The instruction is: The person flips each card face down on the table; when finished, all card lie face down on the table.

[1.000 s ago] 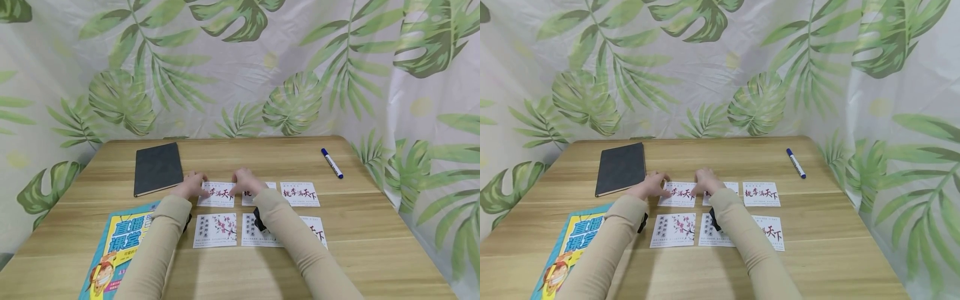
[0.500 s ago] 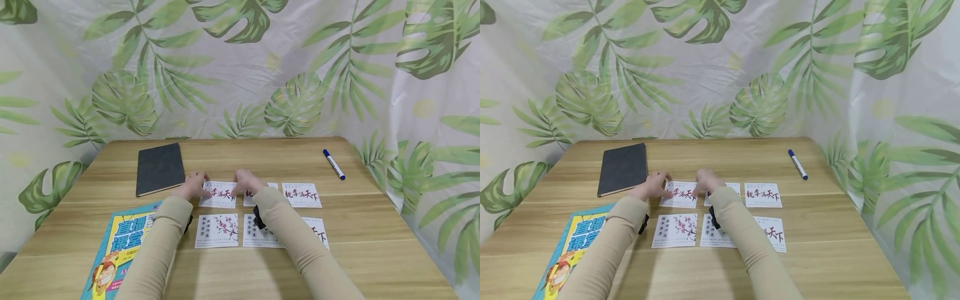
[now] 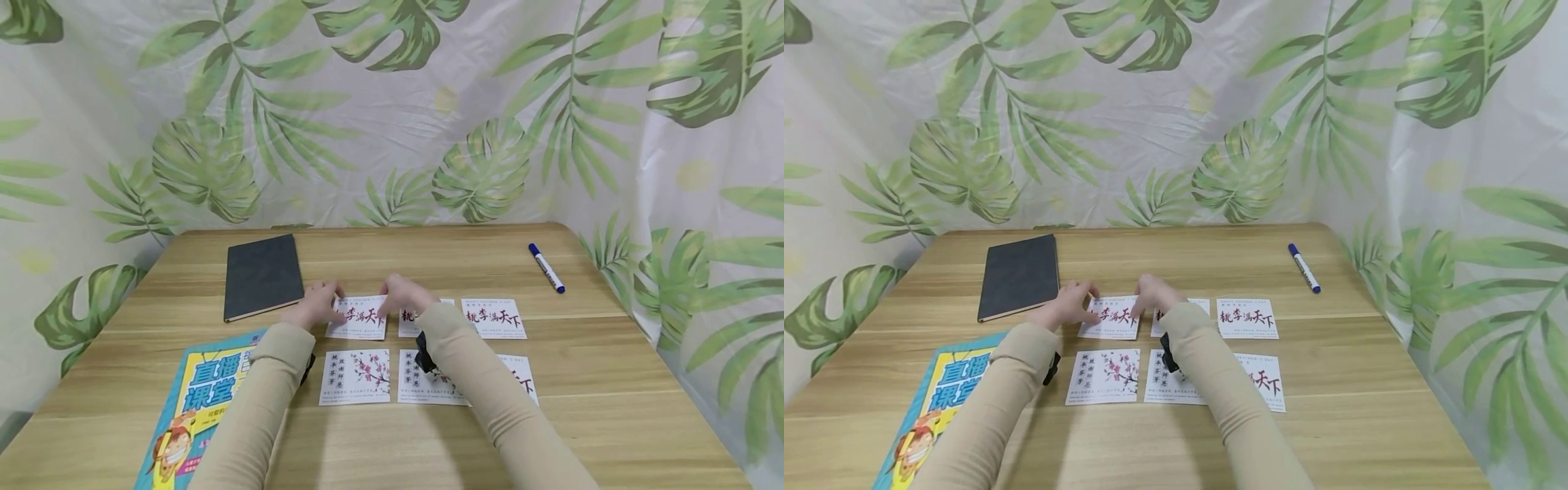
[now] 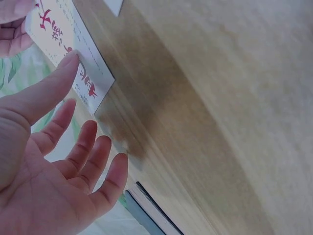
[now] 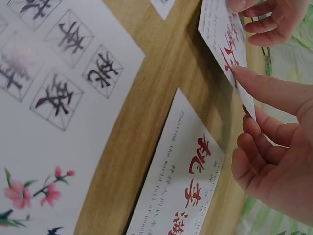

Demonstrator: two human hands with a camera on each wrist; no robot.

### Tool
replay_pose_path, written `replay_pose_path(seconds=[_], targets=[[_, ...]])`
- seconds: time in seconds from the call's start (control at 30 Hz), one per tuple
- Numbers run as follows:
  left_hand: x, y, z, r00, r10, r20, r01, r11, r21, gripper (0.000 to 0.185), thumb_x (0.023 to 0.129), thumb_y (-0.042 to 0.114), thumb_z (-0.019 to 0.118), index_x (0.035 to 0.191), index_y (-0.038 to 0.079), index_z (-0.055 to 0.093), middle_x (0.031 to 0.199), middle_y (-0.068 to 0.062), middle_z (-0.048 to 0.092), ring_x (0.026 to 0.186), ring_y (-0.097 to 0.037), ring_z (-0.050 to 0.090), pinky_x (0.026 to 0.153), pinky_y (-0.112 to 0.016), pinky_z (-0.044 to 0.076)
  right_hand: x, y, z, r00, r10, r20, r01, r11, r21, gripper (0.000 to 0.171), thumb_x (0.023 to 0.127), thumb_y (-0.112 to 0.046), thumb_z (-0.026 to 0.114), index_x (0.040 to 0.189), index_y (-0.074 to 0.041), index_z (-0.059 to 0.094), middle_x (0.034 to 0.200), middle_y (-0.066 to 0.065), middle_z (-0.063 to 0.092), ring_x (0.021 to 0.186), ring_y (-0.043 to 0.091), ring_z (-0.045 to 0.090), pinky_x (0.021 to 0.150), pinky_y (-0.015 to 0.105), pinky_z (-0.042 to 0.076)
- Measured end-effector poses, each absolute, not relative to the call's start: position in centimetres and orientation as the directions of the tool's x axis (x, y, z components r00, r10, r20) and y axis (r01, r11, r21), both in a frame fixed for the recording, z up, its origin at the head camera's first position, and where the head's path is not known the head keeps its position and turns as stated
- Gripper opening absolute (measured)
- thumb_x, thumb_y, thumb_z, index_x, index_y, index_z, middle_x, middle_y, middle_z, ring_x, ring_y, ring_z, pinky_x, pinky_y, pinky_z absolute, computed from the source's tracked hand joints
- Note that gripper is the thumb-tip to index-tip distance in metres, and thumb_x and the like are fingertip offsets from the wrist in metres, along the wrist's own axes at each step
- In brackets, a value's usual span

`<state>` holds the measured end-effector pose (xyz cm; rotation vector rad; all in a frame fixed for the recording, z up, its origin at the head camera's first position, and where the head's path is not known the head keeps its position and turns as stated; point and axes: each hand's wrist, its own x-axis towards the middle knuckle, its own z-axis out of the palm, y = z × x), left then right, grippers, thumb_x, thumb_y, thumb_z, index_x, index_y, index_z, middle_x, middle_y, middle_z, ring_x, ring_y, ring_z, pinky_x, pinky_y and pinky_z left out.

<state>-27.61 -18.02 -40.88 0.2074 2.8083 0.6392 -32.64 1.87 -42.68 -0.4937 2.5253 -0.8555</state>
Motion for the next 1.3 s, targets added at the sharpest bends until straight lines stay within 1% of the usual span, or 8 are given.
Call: replay_pose_path(seconds=[0.07, 0.2, 0.27, 0.37, 0.47, 0.73, 0.97, 1.3], targets=[[-27.6, -18.0, -40.9, -0.958, 0.199, -0.206, 0.091, 0.895, 0.438, 0.045, 0.079, 0.017, 0.074, 0.117, 0.004, 0.052, 0.119, -0.022, 0.045, 0.112, -0.04, 0.04, 0.091, -0.051, 0.039, -33.3, 1.9, -42.9, -0.836, -0.472, -0.28, -0.203, 0.739, -0.642, 0.018, 0.081, -0.019, 0.071, 0.083, -0.005, 0.06, 0.076, 0.001, 0.056, 0.068, 0.013, 0.05, 0.063, 0.025, 0.044], [-27.7, -18.1, -41.1, -0.958, 0.232, -0.169, 0.137, 0.887, 0.44, 0.037, 0.078, 0.014, 0.075, 0.108, 0.003, 0.057, 0.112, -0.02, 0.051, 0.105, -0.036, 0.044, 0.089, -0.047, 0.038, -34.3, 1.8, -43.1, -0.831, -0.481, -0.281, -0.192, 0.721, -0.665, 0.034, 0.095, -0.023, 0.052, 0.064, -0.011, 0.042, 0.056, -0.004, 0.037, 0.049, 0.009, 0.035, 0.052, 0.025, 0.034], [-27.7, -18.1, -41.2, -0.956, 0.254, -0.149, 0.165, 0.882, 0.441, 0.033, 0.076, 0.012, 0.075, 0.103, 0.003, 0.058, 0.108, -0.02, 0.054, 0.101, -0.034, 0.045, 0.088, -0.046, 0.037, -32.6, 1.8, -40.7, -0.841, -0.453, -0.296, -0.156, 0.727, -0.669, 0.029, 0.097, -0.016, 0.045, 0.07, -0.006, 0.046, 0.061, 0.0, 0.041, 0.053, 0.011, 0.038, 0.055, 0.026, 0.039], [-27.8, -18.2, -41.3, -0.953, 0.271, -0.134, 0.189, 0.879, 0.438, 0.029, 0.076, 0.011, 0.075, 0.099, 0.003, 0.06, 0.104, -0.019, 0.058, 0.099, -0.032, 0.047, 0.088, -0.046, 0.037, -32.1, 2.2, -40.3, -0.832, -0.471, -0.293, -0.148, 0.698, -0.701, 0.021, 0.096, -0.01, 0.043, 0.095, 0.003, 0.059, 0.077, 0.005, 0.056, 0.066, 0.011, 0.048, 0.065, 0.026, 0.047], [-27.9, -18.1, -41.4, -0.951, 0.281, -0.131, 0.2, 0.879, 0.432, 0.028, 0.077, 0.011, 0.075, 0.099, 0.002, 0.061, 0.101, -0.019, 0.059, 0.096, -0.031, 0.049, 0.086, -0.044, 0.038, -31.9, 2.6, -40.2, -0.821, -0.487, -0.298, -0.128, 0.665, -0.736, 0.028, 0.091, -0.002, 0.044, 0.113, 0.005, 0.06, 0.093, 0.011, 0.062, 0.076, 0.013, 0.052, 0.072, 0.027, 0.049], [-27.7, -18.0, -41.3, -0.925, 0.344, -0.161, 0.205, 0.809, 0.551, 0.026, 0.079, 0.0, 0.07, 0.101, -0.005, 0.057, 0.095, -0.022, 0.058, 0.082, -0.025, 0.053, 0.07, -0.032, 0.046, -31.8, 3.0, -40.2, -0.806, -0.524, -0.275, -0.107, 0.585, -0.804, 0.03, 0.084, 0.004, 0.053, 0.113, 0.006, 0.061, 0.105, 0.015, 0.064, 0.08, 0.012, 0.055, 0.076, 0.03, 0.053], [-27.6, -18.3, -41.6, -0.911, 0.39, -0.134, 0.227, 0.745, 0.627, 0.023, 0.078, -0.005, 0.066, 0.099, -0.006, 0.058, 0.093, -0.022, 0.061, 0.084, -0.024, 0.057, 0.072, -0.03, 0.048, -31.4, 3.0, -40.1, -0.831, -0.495, -0.256, -0.075, 0.554, -0.829, 0.03, 0.087, -0.004, 0.06, 0.115, 0.005, 0.058, 0.105, 0.017, 0.065, 0.089, 0.025, 0.063, 0.079, 0.033, 0.054], [-27.5, -18.5, -40.9, -0.915, 0.381, -0.132, 0.192, 0.699, 0.689, 0.024, 0.083, -0.003, 0.061, 0.106, -0.006, 0.057, 0.101, -0.024, 0.06, 0.089, -0.029, 0.06, 0.064, -0.026, 0.047, -31.2, 2.6, -40.3, -0.815, -0.549, -0.182, -0.137, 0.489, -0.862, 0.021, 0.092, -0.007, 0.051, 0.108, 0.002, 0.06, 0.108, 0.02, 0.066, 0.099, 0.037, 0.062, 0.085, 0.044, 0.051]])
